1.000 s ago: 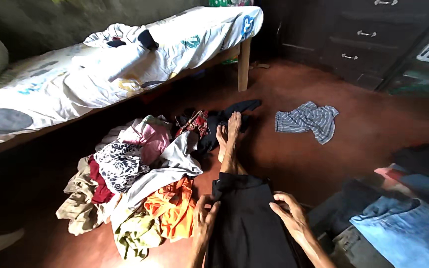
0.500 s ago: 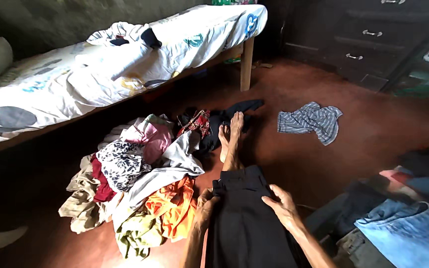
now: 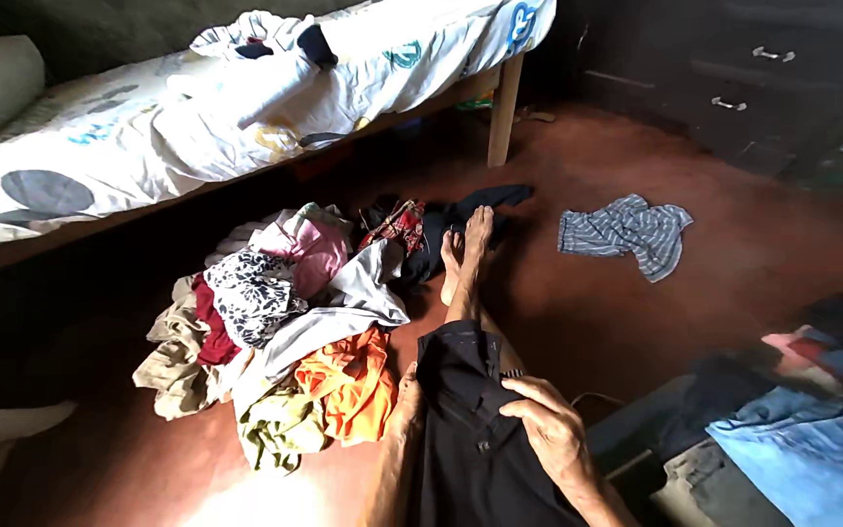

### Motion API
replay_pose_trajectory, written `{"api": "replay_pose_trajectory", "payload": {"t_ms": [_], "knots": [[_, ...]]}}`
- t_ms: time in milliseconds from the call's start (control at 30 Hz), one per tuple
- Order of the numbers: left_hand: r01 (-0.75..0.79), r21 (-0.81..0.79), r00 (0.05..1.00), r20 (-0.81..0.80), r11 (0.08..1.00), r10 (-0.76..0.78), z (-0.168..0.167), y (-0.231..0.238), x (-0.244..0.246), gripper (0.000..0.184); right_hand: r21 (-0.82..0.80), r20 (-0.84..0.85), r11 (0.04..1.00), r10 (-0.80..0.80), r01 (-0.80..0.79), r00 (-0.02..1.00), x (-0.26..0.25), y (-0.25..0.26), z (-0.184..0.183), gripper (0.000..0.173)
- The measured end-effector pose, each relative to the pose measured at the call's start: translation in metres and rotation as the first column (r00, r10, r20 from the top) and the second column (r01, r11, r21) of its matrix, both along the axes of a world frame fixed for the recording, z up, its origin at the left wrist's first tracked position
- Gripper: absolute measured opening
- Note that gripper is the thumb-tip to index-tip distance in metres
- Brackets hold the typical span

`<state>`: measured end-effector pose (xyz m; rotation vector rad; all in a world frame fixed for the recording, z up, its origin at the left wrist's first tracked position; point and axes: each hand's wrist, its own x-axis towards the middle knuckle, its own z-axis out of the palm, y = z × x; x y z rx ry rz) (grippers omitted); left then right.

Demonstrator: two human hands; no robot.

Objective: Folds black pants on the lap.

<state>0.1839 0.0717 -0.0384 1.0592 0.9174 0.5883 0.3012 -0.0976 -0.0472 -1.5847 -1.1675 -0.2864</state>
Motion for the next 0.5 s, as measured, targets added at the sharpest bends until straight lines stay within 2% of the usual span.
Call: {"api": "replay_pose_trajectory", "payload": {"t_ms": [67,100,133,167,200,233,367,500], "knots": [[0.015,0.029,0.999,0.049,0.999,-0.017,-0.012,0.003,0.000,0.029,-0.003,-0.010,1.000,-0.007,0.007,1.000,0.001,0.000,0.001,0.021],[0.022,0.033,0.999,0.048,0.999,-0.024,-0.006,0.002,0.001,0.030,0.002,-0.016,1.000,-0.012,0.013,1.000,0.002,0.001,0.001,0.021],[0.018,-0.001,1.000,0.004,1.000,-0.018,0.017,-0.002,0.003,0.030,0.005,-0.025,1.000,-0.016,0.016,1.000,0.002,0.001,0.001,0.021],[-0.013,-0.095,0.998,-0.056,0.995,0.008,0.054,-0.009,0.008,0.030,0.004,-0.034,1.000,-0.020,0.021,0.999,0.002,0.000,0.001,0.021],[-0.036,-0.123,0.994,-0.105,0.992,0.023,0.076,-0.013,0.012,0.028,0.002,-0.049,1.000,-0.027,0.027,0.998,0.002,0.000,0.000,0.021],[-0.043,-0.125,0.993,-0.118,0.991,0.028,0.083,-0.015,0.014,0.025,-0.004,-0.065,0.999,-0.037,0.037,0.997,0.003,0.000,-0.001,0.021],[-0.030,-0.122,0.998,-0.062,0.992,0.022,0.072,-0.012,0.014,0.019,-0.012,-0.129,0.998,-0.064,0.063,0.990,0.006,0.000,-0.003,0.022],[-0.017,-0.112,0.996,-0.088,0.994,0.007,0.066,-0.010,0.015,0.022,-0.029,-0.144,0.997,-0.078,0.075,0.986,0.008,0.000,-0.004,0.023]]}}
